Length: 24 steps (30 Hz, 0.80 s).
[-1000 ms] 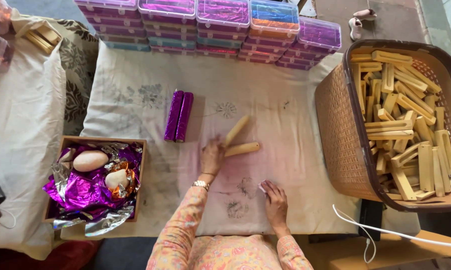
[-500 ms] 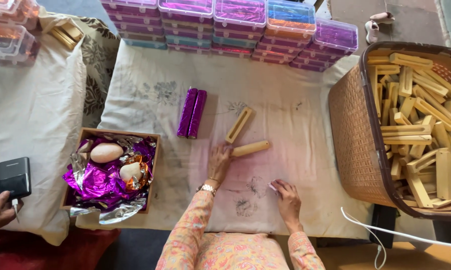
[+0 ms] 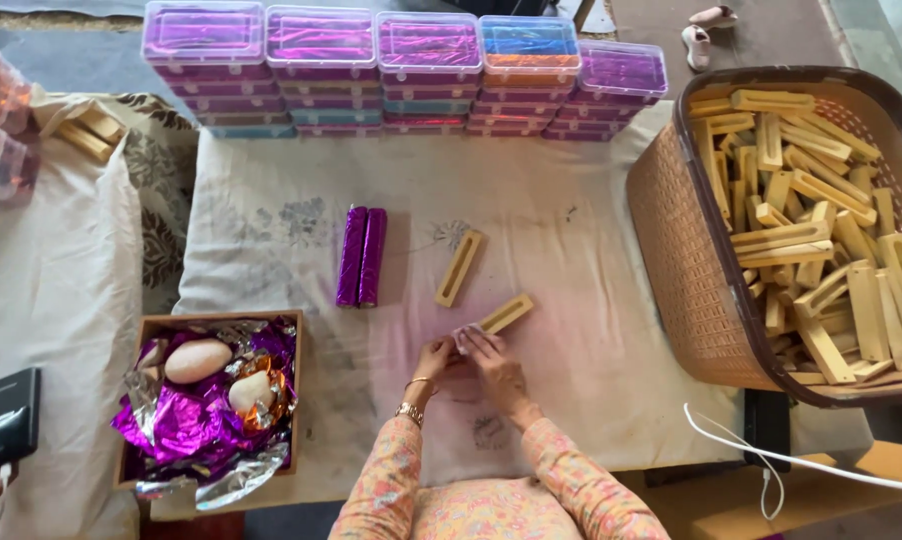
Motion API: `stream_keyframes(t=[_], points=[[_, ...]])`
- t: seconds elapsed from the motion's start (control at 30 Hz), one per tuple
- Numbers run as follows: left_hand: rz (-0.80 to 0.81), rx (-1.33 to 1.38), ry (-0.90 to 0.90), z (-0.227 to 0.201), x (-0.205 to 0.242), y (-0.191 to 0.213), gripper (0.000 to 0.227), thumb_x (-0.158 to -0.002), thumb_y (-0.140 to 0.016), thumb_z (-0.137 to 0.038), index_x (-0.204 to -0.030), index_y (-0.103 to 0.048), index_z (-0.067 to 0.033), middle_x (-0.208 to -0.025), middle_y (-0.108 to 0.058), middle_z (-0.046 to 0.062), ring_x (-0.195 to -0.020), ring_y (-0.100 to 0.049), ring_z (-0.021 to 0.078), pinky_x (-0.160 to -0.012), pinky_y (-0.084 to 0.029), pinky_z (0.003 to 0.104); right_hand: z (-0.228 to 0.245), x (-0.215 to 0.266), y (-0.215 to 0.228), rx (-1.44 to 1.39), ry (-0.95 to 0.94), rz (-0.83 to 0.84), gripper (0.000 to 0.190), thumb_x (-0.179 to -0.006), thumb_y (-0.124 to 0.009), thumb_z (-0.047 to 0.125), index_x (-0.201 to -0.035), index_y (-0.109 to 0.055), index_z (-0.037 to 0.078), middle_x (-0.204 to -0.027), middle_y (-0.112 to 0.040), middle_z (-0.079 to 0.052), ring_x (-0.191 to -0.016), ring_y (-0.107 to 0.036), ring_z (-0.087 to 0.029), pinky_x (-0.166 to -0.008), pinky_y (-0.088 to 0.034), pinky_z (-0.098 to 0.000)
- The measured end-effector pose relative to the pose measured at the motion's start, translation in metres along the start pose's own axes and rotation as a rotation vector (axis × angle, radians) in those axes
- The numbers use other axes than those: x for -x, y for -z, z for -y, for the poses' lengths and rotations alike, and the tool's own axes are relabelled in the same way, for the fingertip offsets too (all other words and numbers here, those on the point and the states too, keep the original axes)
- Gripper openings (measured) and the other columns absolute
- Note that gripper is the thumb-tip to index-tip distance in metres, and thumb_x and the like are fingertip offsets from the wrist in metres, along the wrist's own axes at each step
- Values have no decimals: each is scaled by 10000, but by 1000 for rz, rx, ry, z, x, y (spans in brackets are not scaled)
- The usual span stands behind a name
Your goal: Assembling wooden box components by inserting wrapped items into slots and applying a translucent film cover.
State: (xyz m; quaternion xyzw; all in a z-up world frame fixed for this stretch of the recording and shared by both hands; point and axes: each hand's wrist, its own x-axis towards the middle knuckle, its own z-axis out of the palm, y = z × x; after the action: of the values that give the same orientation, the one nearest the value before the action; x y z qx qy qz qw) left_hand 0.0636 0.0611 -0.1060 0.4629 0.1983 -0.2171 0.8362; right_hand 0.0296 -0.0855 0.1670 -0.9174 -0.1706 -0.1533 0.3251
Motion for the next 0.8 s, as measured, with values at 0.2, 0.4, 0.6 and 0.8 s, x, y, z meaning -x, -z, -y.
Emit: stream_keyframes(t=[0.2,0.4,0.6,0.8], points=[[-37,-19,35,-62,57,-45,391,-993,-629,-352,-1012,-720,28,-939,-766,116,-821,-767,205,-669,-633,324,-64,-26,6,82,57,172,548,-827,-521,-72,-1305,-701,129,-1372,-678,-35,-1269,-583,-268,-1035,-518,-379],[-51,-51,-21,-40,31,-27,385,-1015,-629,-346,-1044,-728,25,-940,-772,136,-812,-773,207,-677,-628,316,-61,0,-30,111,34,-85,503,-858,-507,-82,-1293,-692,88,-1359,-674,-67,-1285,-573,-303,-1072,-482,-398],[77,201,-19,-25,21,-11,249,-969,-697,-255,-1012,-683,-10,-912,-697,32,-822,-739,173,-707,-650,349,-19,17,-13,58,-25,89,378,-878,-586,6,-1201,-748,115,-1252,-718,-62,-1156,-667,-268,-945,-581,-398],[-7,-32,69,-74,56,-40,397,-930,-753,-312,-1144,-749,23,-952,-751,45,-821,-733,128,-729,-604,271,-64,-11,10,125,-137,82,283,-875,-606,30,-1068,-787,130,-1179,-739,-61,-1080,-676,-297,-858,-579,-407]])
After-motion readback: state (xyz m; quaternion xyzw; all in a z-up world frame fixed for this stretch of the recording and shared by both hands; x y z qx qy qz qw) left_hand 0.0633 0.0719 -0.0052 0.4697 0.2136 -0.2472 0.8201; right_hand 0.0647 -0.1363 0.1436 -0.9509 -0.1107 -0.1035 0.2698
